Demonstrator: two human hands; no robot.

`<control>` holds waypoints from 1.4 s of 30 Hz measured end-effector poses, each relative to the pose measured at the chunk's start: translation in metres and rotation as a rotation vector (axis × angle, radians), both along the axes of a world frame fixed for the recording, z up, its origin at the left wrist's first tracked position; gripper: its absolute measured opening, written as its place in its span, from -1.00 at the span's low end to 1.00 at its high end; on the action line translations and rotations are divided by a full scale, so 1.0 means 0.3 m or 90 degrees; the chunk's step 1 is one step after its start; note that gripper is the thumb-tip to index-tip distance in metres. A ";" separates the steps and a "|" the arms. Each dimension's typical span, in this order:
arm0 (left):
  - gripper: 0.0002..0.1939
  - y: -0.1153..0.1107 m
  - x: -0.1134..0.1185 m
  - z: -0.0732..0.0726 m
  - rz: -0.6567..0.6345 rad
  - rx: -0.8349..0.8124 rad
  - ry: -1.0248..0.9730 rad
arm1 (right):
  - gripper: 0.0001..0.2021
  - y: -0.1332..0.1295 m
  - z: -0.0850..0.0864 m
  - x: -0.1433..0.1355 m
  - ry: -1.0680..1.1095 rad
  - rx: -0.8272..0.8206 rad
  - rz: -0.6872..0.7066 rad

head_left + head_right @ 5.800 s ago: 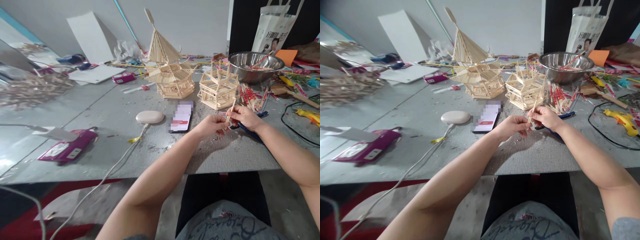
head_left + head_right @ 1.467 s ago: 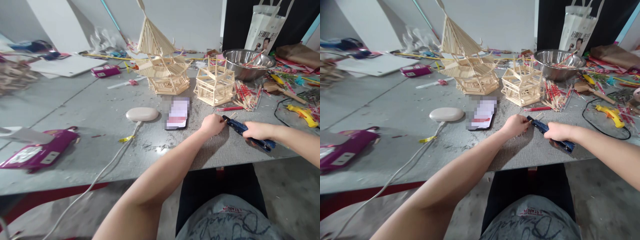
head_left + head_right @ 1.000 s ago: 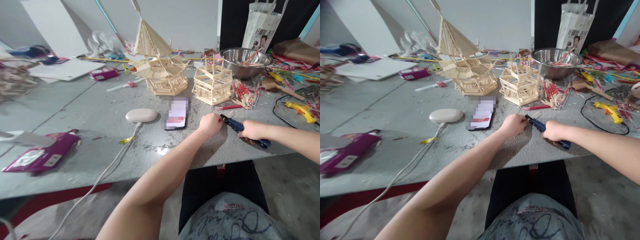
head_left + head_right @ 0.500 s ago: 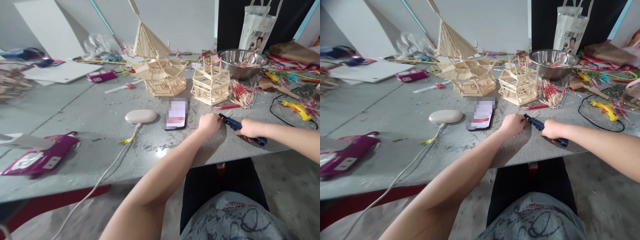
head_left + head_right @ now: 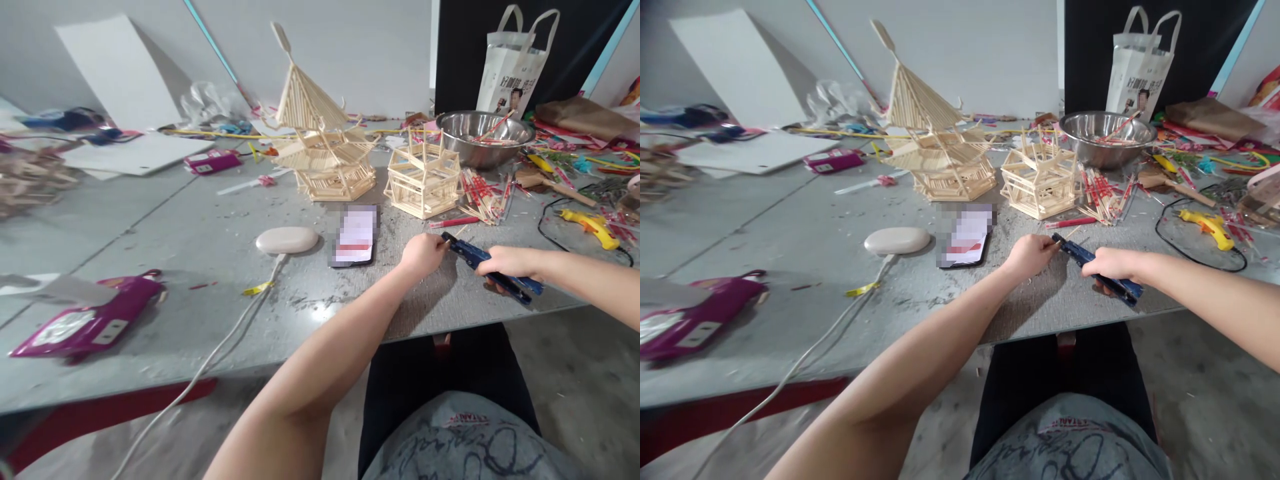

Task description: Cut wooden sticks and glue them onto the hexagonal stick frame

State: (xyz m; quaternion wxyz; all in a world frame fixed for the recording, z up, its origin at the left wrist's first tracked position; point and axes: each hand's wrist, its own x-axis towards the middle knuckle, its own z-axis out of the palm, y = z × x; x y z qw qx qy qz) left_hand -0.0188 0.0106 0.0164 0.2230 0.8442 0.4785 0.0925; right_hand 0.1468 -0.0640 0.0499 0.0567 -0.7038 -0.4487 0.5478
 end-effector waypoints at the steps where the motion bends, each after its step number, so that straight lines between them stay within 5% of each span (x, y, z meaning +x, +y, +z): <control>1: -0.61 -0.001 0.001 0.000 0.001 0.003 0.003 | -0.83 -0.002 0.001 -0.002 -0.014 0.012 0.007; 24: -0.63 -0.025 -0.002 0.014 0.021 0.072 0.106 | -0.72 0.013 0.002 -0.070 -0.265 0.081 0.117; 34: -0.63 -0.015 -0.005 0.010 0.008 0.061 -0.010 | -0.95 -0.007 0.015 -0.001 0.058 -0.035 -0.017; 42: -0.63 -0.017 -0.010 0.024 0.047 0.170 0.058 | -0.94 0.016 0.040 -0.034 0.053 0.017 -0.033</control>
